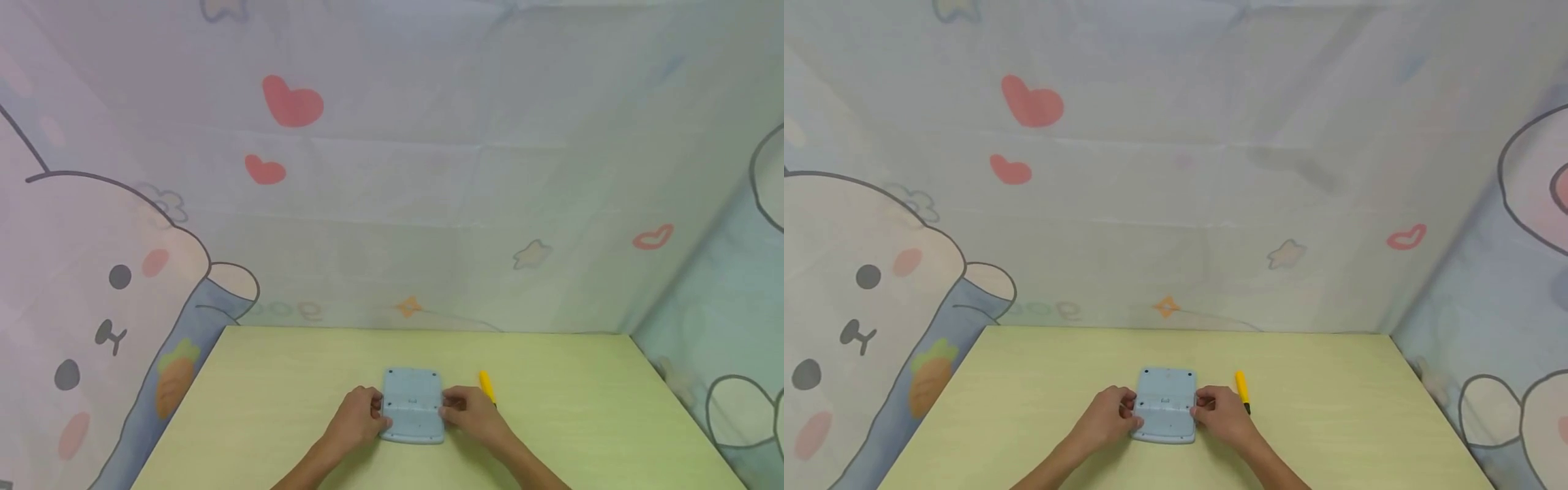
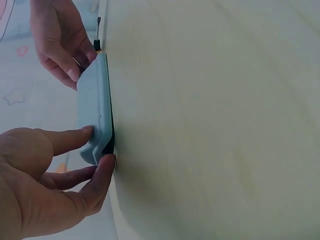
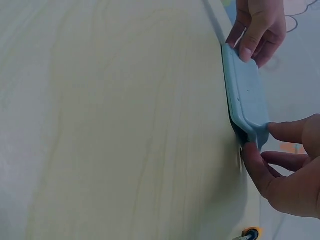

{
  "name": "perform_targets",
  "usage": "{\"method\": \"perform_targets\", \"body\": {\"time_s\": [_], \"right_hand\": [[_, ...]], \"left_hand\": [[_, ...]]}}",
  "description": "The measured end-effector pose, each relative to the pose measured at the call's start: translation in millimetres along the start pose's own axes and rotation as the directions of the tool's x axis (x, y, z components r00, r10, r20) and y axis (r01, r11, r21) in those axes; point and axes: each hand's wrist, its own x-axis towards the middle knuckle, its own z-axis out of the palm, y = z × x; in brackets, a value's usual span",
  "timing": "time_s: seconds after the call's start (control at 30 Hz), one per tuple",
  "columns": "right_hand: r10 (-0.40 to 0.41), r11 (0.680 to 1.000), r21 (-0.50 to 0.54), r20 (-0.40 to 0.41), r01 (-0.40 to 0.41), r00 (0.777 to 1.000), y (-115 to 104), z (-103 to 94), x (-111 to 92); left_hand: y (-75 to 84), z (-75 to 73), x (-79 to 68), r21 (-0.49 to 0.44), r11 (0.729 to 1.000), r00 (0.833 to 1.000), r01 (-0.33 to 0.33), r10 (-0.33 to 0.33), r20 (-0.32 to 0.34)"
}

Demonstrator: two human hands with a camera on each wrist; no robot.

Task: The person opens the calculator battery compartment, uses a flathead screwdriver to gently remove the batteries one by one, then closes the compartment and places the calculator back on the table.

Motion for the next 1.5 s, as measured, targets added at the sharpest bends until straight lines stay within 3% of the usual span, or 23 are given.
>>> {"method": "perform_targets", "body": {"time_s": [0.23, 0.57, 0.77, 1.07, 1.23, 1.5], "right_hand": [[-0.118, 0.987, -0.109, -0.027, 0.115, 0.993, -3, -2.1, -1], [-0.226, 0.956, -0.189, 0.003, 0.223, 0.974, -16, -6.6, -1], [-0.304, 0.921, -0.244, 0.031, 0.302, 0.952, -18, -5.7, 4], [-0.389, 0.868, -0.308, 0.065, 0.390, 0.919, -20, 1.5, 11], [-0.419, 0.858, -0.293, 0.076, 0.422, 0.905, -23, 5.2, 15], [-0.417, 0.856, -0.287, 0.111, 0.431, 0.902, -27, 9.8, 23]], "left_hand": [[3.1, -9.5, 2.0, 0.137, 0.988, 0.998, -0.070, 0.069, 0.010], [-3.0, -17.6, 10.8, 0.188, 0.954, 0.968, -0.234, 0.211, 0.133], [-12.1, -15.7, 19.4, 0.204, 0.944, 0.956, -0.258, 0.219, 0.197], [-24.1, -7.3, 31.2, 0.272, 0.911, 0.946, -0.309, 0.263, 0.191], [-26.0, -3.8, 33.4, 0.315, 0.889, 0.938, -0.333, 0.280, 0.203], [-25.5, -2.0, 36.7, 0.359, 0.855, 0.925, -0.374, 0.316, 0.210]]}}
